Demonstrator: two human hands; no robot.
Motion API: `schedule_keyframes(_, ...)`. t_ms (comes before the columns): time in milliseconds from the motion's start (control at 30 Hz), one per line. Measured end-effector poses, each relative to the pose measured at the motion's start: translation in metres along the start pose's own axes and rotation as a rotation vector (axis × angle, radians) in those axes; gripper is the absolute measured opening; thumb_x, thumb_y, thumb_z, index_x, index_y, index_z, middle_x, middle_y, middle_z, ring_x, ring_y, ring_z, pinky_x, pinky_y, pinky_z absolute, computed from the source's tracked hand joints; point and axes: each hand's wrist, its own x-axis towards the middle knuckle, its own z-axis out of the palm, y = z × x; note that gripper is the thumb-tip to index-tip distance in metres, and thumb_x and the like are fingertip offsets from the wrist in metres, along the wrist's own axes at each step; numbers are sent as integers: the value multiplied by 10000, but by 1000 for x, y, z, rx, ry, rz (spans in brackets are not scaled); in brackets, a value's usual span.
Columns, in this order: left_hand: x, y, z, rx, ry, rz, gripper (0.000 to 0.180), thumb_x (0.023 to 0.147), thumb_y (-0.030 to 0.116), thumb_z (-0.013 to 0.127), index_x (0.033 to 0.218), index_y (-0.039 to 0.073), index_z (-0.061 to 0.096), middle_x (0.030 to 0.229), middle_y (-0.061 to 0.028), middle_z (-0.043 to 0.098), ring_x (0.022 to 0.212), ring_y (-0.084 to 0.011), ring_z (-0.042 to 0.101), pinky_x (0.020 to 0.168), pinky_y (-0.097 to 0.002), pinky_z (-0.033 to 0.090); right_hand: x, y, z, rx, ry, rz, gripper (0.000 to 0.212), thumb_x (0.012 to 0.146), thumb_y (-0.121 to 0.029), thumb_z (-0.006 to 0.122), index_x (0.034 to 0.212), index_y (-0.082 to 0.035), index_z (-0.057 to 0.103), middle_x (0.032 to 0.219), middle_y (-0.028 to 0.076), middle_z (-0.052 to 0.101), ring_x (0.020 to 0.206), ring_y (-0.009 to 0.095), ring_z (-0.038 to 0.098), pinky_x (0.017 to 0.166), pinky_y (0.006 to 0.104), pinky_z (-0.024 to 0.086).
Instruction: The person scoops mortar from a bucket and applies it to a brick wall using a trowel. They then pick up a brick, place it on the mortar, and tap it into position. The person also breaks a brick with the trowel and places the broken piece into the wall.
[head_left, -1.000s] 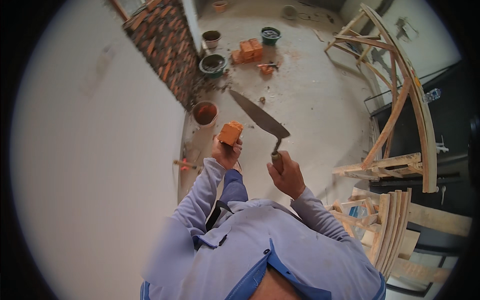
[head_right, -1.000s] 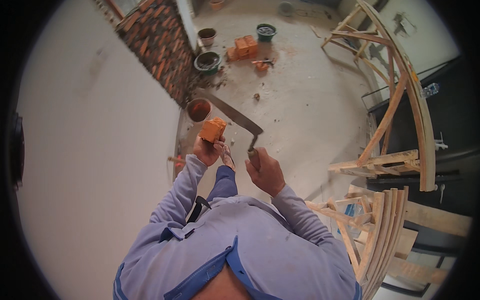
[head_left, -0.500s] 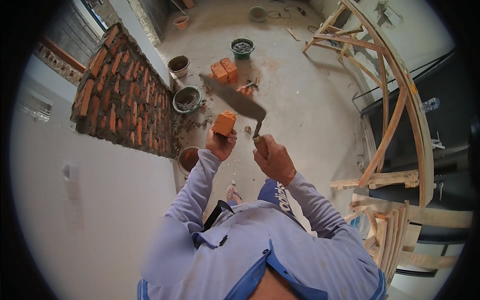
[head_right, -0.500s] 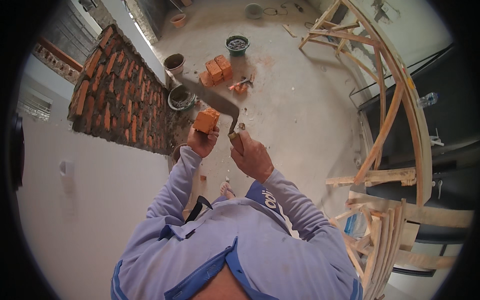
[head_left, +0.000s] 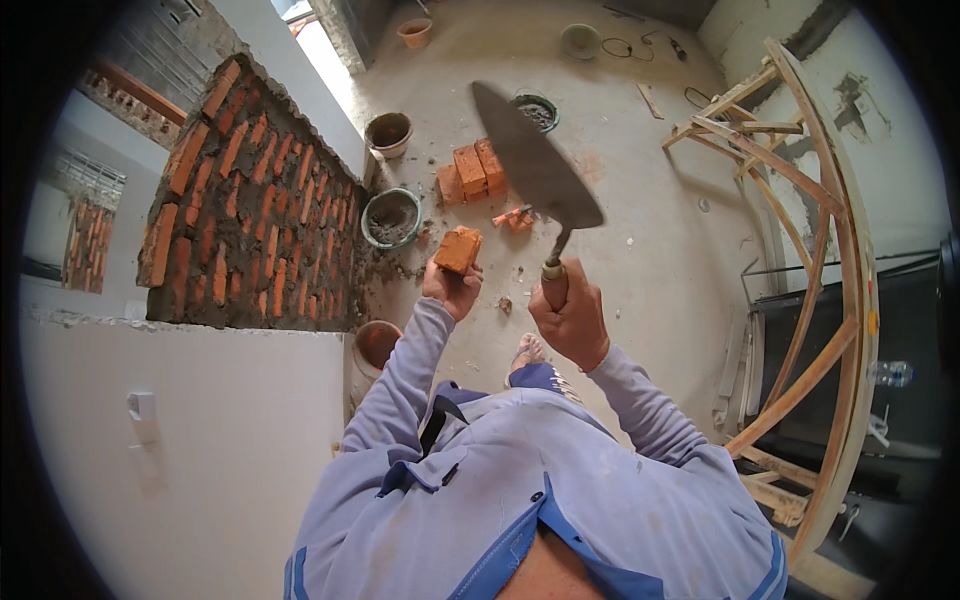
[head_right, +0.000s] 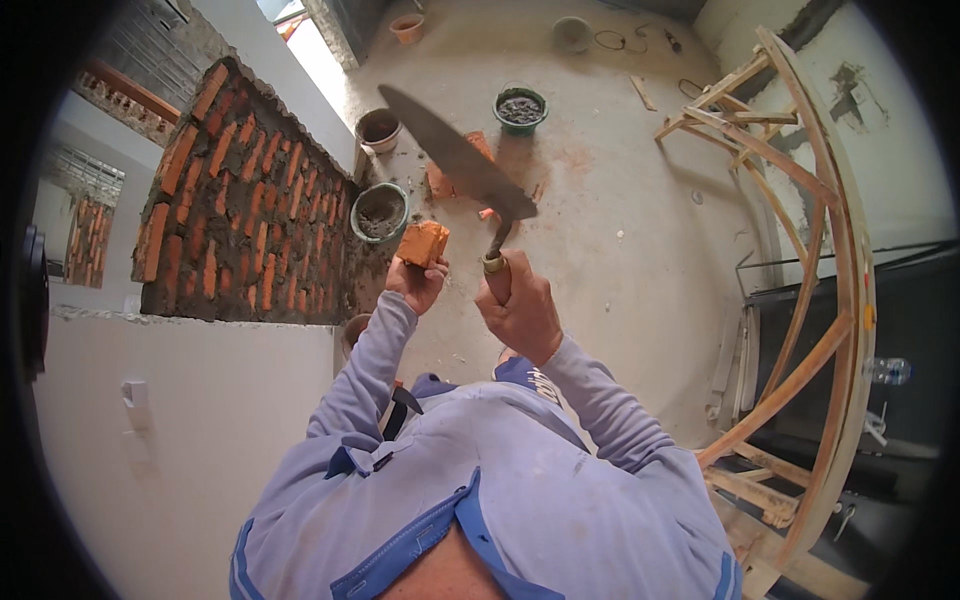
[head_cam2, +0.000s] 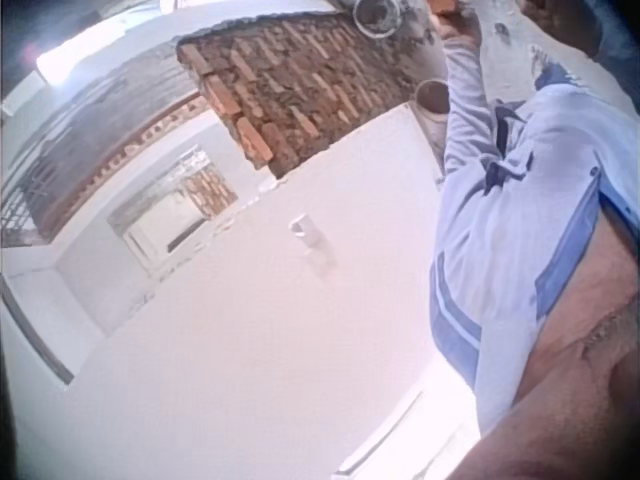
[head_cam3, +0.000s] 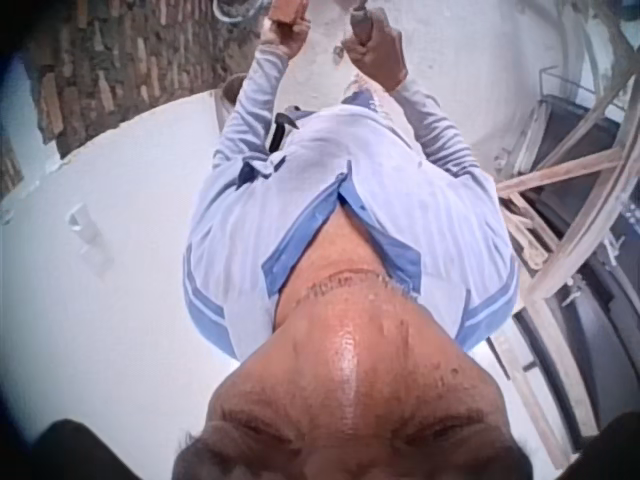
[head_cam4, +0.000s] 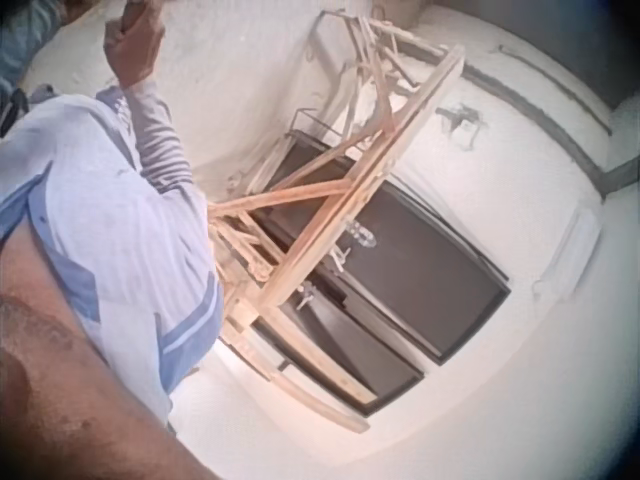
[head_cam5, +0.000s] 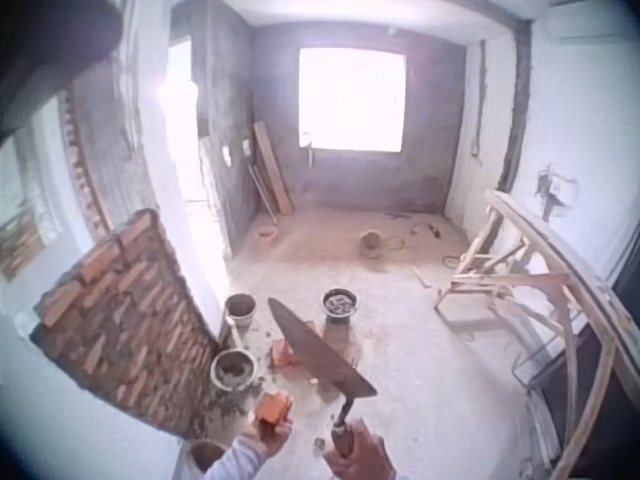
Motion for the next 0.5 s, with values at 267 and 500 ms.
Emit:
schedule_keyframes(267,53,-11,28,-73,64,-20,481,977,371,457,1172,-69,455,973,-144,450,698,-190,535,544,-265,497,48,70,-20,-156,-336,110,260,786,-54,610,972,-18,432,692,258,583,672,470,602,589,514,474)
schedule_keyframes(500,83,7,46,-80,-18,-64,491,981,374,466,1176,-76,444,977,-138,436,713,-186,540,553,-269,498,69,104,1,-103,-260,133,253,775,-68,615,970,-35,458,672,231,567,640,468,583,563,490,466)
